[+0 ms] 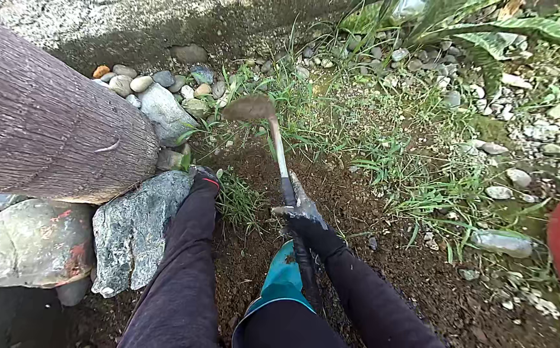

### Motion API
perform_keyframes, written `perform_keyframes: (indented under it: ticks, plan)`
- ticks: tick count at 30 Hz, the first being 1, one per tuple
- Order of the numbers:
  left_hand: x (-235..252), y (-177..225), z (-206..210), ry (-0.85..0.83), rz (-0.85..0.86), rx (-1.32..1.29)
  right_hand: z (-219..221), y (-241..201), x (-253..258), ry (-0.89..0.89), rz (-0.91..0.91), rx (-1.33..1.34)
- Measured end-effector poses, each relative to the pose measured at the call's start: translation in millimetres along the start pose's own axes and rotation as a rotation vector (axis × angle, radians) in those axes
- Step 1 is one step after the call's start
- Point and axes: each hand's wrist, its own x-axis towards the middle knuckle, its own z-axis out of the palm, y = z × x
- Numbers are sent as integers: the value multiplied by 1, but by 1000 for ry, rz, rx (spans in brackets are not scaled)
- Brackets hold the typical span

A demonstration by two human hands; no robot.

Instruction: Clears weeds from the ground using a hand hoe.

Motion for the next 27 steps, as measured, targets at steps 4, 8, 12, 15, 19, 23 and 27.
perform_keyframes:
  ticks: [4, 8, 12, 15, 19, 23, 27]
  plan:
    - [-7, -8, -4, -17, 97, 67, 18, 8, 18, -186, -15, -373]
    - [-17, -23, -8, -5, 299, 107, -7, 11, 12, -268, -16, -399]
    - [-44, -28, 19, -33, 495, 118, -7, -9, 9, -154, 13, -43]
    - [-78, -37, 47, -97, 665, 117, 21, -12, 22, -199, 11, -179]
    - [-124, -52, 50, -361, 754, -45, -5, 12, 7, -398, -42, -619]
    - [-127, -66, 61, -450, 678, -459, -49, 6, -20, -280, 9, -400]
    - [-121, -55, 68, -406, 574, -697, -30, -5, -6, -22, 7, -50]
